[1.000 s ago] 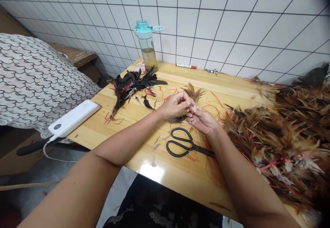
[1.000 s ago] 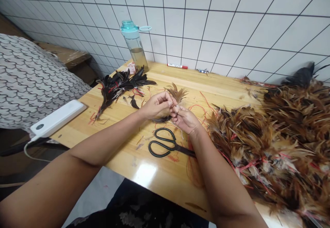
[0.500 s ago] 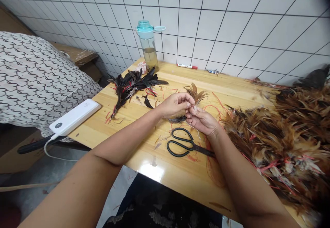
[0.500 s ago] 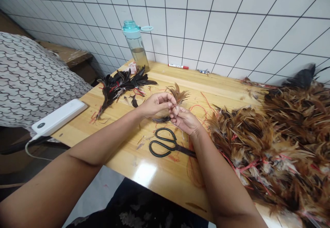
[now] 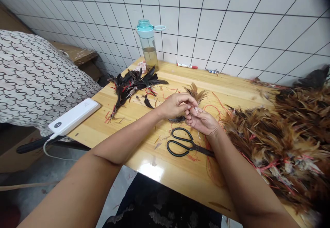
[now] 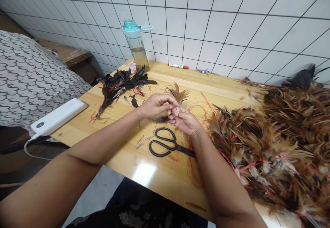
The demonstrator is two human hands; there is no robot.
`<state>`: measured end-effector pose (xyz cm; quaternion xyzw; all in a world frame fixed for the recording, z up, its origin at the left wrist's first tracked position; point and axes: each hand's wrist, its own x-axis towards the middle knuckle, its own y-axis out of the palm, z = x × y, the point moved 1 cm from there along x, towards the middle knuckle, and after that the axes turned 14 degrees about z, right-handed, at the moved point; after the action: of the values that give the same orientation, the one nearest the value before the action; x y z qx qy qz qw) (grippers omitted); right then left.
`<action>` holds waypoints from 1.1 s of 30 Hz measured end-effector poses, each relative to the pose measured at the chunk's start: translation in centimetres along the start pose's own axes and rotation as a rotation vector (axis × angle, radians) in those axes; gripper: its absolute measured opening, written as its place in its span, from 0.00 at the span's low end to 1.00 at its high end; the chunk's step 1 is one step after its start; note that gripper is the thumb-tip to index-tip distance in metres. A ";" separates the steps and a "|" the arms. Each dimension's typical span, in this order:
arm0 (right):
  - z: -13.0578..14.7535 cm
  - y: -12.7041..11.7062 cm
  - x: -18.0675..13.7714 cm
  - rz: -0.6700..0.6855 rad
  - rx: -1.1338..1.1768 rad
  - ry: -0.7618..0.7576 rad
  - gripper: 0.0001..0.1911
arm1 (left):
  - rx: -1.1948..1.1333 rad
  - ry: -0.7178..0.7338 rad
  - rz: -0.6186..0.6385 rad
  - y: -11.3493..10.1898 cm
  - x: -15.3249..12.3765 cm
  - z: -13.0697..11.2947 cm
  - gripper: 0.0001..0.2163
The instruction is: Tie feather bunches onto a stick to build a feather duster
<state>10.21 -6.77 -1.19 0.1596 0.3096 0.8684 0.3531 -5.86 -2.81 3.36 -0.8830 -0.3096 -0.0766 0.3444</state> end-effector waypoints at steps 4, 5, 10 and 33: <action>0.0 0.0 -0.1 0.015 0.034 0.011 0.16 | 0.141 0.066 0.063 -0.6 0.1 -0.2 0.07; 0.0 -0.1 -0.1 0.012 0.038 0.018 0.15 | 0.155 0.072 0.077 -0.7 0.1 -0.2 0.07; -0.2 -0.2 0.0 -0.005 -0.023 0.048 0.14 | 0.163 0.051 0.096 -0.9 0.1 0.1 0.06; -1.1 -0.5 0.3 -0.060 -0.171 0.091 0.16 | -0.095 -0.081 0.317 -1.6 -0.5 -0.9 0.08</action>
<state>9.69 -6.71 -2.31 0.0800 0.2545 0.8869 0.3770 -7.16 -2.74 4.74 -0.9384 -0.1762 0.0000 0.2974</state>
